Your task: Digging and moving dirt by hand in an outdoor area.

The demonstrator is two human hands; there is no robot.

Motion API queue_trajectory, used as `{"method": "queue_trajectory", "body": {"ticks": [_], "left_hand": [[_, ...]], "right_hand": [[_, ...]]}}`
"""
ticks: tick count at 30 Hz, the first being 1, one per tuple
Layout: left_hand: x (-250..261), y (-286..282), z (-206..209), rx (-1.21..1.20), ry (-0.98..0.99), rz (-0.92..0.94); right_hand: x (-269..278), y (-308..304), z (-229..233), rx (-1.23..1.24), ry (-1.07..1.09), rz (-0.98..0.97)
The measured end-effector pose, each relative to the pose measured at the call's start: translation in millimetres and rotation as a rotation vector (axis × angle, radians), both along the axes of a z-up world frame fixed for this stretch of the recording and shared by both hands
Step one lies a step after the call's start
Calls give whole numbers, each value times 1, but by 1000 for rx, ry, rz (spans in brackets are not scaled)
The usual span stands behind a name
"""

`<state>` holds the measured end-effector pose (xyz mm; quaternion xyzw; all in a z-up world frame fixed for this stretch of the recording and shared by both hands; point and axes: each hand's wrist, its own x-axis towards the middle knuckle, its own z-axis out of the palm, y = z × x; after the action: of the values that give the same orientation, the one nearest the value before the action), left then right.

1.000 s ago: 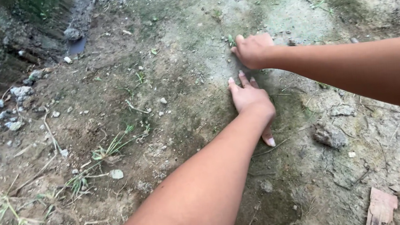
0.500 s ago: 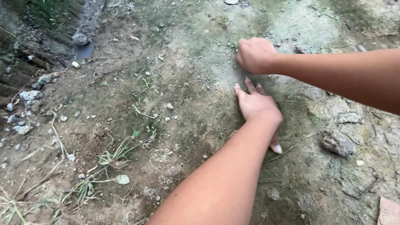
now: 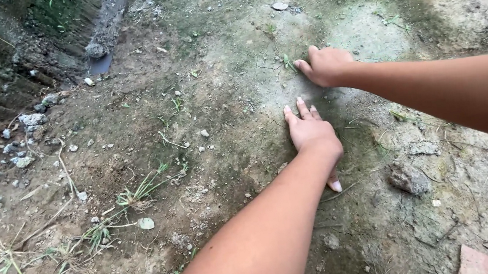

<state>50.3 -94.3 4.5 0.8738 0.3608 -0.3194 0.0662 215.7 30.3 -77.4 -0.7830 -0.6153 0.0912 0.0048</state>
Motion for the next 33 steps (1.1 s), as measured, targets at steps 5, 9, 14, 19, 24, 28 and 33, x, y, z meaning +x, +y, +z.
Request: {"method": "queue_trajectory", "body": {"ticks": [5,9,14,19,24,28,33], "left_hand": [[-1,0,4,-11,3,-7],[1,2,2,-17,4,-5],[1,2,0,-14,-3,20],[-1,2,5,-34,-22,-10],[14,9,-33,-5,-78,33],[17,10,-41,-8,-129,79],[9,9,-25,-17,-79,33]], "right_hand": [[-3,11,-8,39,-59,88],[0,21,-20,103,-92,146],[-14,25,-5,183,-29,141],[-19,68,15,328,193,-2],[-12,110,10,156,122,-30],[0,140,-14,39,40,56],[-7,138,-11,41,133,53]]}}
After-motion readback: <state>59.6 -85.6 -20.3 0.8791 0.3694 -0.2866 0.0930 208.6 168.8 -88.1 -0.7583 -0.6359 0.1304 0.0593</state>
